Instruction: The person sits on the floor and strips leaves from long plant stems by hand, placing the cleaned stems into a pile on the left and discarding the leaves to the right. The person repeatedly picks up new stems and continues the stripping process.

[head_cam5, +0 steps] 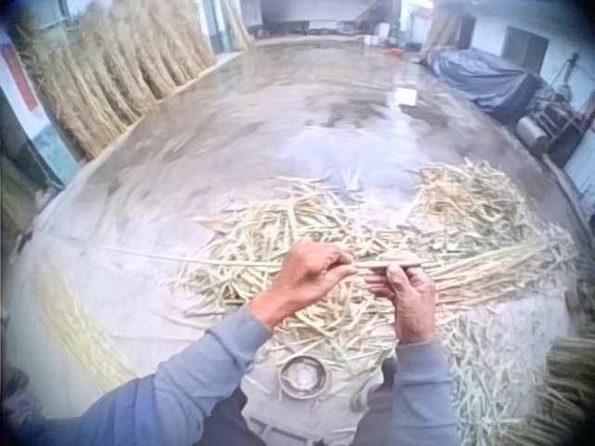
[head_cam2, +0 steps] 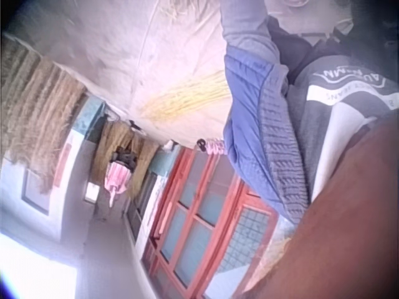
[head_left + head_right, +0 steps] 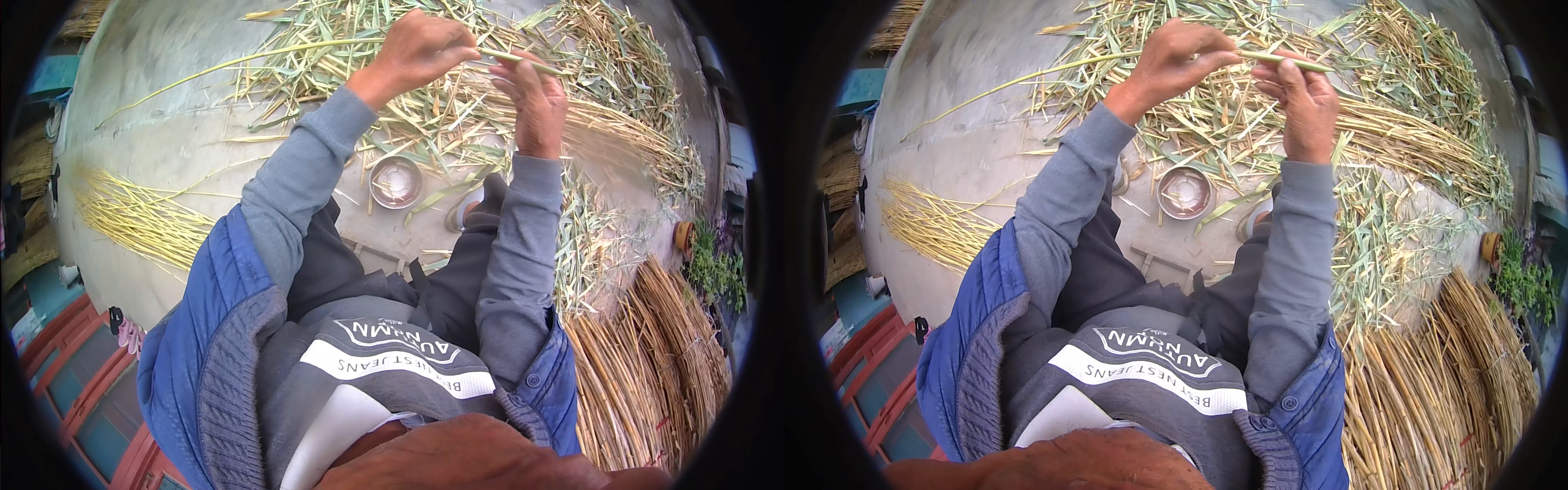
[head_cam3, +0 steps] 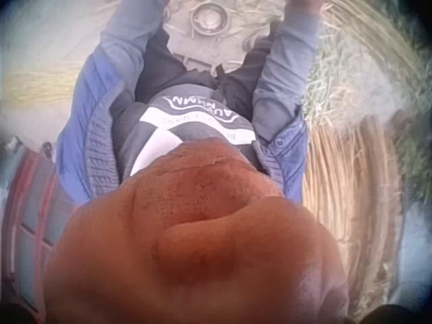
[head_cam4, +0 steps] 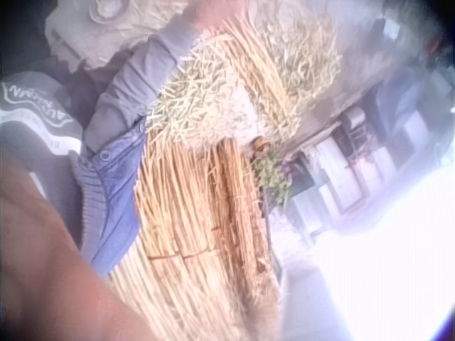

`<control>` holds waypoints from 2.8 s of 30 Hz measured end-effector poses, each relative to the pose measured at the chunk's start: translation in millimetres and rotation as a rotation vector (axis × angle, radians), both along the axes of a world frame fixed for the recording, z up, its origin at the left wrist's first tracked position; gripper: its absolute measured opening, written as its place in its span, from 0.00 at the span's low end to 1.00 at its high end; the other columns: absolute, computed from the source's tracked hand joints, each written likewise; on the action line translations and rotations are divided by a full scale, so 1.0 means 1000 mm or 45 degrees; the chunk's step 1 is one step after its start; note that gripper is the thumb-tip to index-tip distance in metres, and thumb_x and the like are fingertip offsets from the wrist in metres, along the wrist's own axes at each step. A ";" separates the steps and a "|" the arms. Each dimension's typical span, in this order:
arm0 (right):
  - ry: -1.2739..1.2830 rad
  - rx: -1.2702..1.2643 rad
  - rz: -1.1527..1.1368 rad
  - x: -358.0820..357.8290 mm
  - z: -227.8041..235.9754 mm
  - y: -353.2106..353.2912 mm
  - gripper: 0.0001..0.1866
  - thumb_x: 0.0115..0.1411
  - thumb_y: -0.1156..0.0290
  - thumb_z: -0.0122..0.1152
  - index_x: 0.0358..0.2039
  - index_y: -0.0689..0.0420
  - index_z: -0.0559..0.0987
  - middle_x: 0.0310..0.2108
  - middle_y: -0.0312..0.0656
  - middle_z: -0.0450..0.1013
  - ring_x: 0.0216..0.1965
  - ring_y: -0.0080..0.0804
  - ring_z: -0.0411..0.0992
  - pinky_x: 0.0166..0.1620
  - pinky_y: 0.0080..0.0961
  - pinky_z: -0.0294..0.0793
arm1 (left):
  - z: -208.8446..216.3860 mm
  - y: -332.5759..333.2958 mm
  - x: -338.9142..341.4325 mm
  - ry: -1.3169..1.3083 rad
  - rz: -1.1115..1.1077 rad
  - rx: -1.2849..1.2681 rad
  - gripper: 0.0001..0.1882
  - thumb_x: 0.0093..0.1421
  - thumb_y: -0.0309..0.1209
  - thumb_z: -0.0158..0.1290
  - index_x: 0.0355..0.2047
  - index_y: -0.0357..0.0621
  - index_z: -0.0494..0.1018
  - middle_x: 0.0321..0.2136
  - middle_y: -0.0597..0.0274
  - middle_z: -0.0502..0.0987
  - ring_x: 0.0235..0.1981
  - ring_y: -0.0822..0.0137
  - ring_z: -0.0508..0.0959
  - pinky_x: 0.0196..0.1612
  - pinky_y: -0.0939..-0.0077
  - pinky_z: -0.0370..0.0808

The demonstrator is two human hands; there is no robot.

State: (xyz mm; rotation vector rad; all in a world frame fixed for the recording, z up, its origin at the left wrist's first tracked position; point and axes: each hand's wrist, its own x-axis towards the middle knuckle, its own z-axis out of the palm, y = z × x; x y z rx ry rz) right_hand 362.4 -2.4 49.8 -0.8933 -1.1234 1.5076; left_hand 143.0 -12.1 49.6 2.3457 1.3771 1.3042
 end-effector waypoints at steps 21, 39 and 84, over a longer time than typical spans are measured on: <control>0.057 -0.075 -0.072 -0.009 -0.006 -0.009 0.13 0.63 0.80 0.51 0.47 0.68 0.75 0.28 0.39 0.72 0.24 0.20 0.65 0.27 0.17 0.66 | -0.014 -0.006 0.018 -0.415 -0.001 -0.463 0.09 0.58 0.33 0.69 0.30 0.42 0.82 0.23 0.69 0.80 0.26 0.80 0.78 0.28 0.81 0.74; -0.070 -0.162 0.048 -0.019 -0.027 -0.012 0.11 0.64 0.75 0.53 0.42 0.67 0.79 0.29 0.42 0.78 0.26 0.23 0.71 0.32 0.23 0.72 | 0.028 -0.011 -0.021 -0.587 -0.278 -0.999 0.11 0.61 0.36 0.67 0.30 0.41 0.82 0.25 0.69 0.80 0.28 0.77 0.78 0.32 0.79 0.74; -0.177 0.562 0.472 -0.087 -0.018 -0.064 0.13 0.70 0.72 0.60 0.53 0.61 0.80 0.47 0.39 0.77 0.43 0.20 0.73 0.42 0.17 0.74 | 0.057 -0.136 -0.058 0.423 0.462 0.126 0.24 0.58 0.58 0.59 0.36 0.50 0.80 0.30 0.67 0.81 0.39 0.62 0.79 0.43 0.61 0.66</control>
